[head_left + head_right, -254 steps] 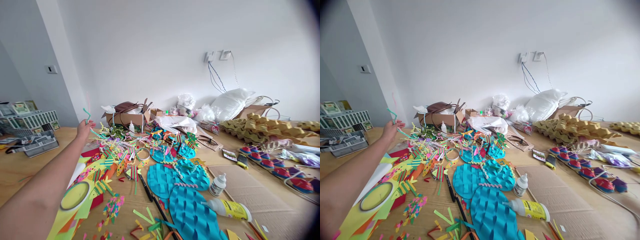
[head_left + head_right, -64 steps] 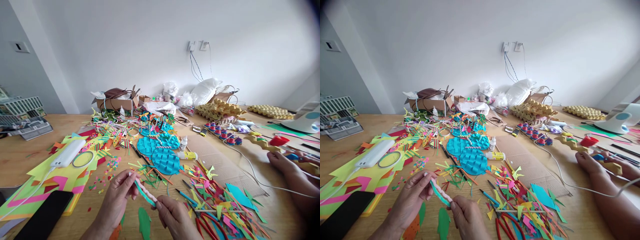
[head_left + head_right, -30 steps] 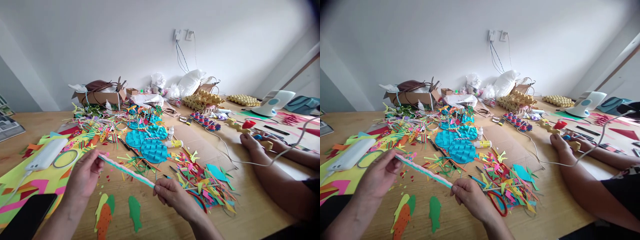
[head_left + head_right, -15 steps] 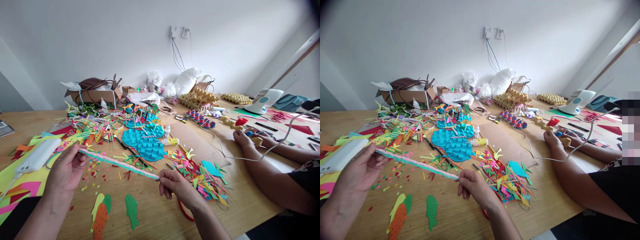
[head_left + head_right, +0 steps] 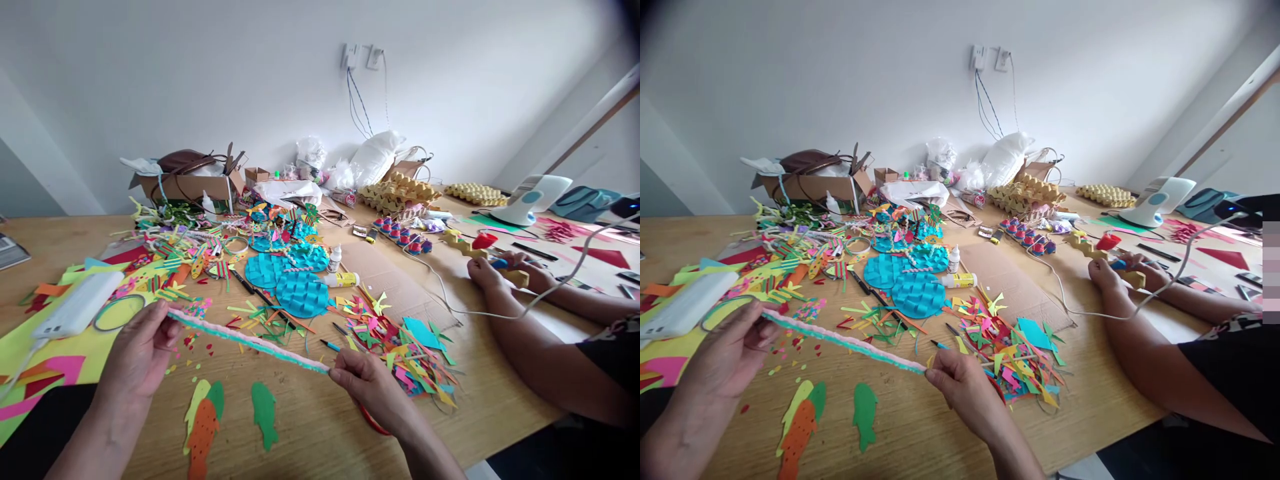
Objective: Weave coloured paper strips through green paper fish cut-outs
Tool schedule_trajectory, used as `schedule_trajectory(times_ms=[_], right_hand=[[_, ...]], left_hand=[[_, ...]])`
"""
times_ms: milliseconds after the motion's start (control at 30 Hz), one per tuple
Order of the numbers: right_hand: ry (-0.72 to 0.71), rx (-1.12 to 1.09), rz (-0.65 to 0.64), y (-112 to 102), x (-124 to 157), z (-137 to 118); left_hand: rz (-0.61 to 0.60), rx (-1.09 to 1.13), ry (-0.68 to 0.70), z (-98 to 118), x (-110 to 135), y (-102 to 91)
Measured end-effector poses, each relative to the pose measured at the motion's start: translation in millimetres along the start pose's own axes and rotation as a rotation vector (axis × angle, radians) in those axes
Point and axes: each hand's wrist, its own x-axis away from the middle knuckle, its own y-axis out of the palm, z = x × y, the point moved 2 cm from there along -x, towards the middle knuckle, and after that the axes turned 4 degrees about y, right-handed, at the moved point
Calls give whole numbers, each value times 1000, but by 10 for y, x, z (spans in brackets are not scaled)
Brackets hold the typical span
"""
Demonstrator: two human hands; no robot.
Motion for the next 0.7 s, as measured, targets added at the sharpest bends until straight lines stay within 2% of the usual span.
schedule_trajectory(times_ms=[133, 267, 400, 567, 700], right_hand=[[-19, 139, -15, 0, 47, 89], [27, 180, -85, 2, 107, 185], [25, 185, -150, -34, 186, 197], [33, 245, -167, -90, 250, 118], [-13, 241, -102, -125, 239, 101]], left_hand=[[16, -58, -43, -103, 71, -87], [18, -106, -65, -188, 111, -177], [-5, -230, -167, -232, 160, -236], [-9, -329, -247, -271, 212, -225], [-57, -390, -232, -311, 223, -243]])
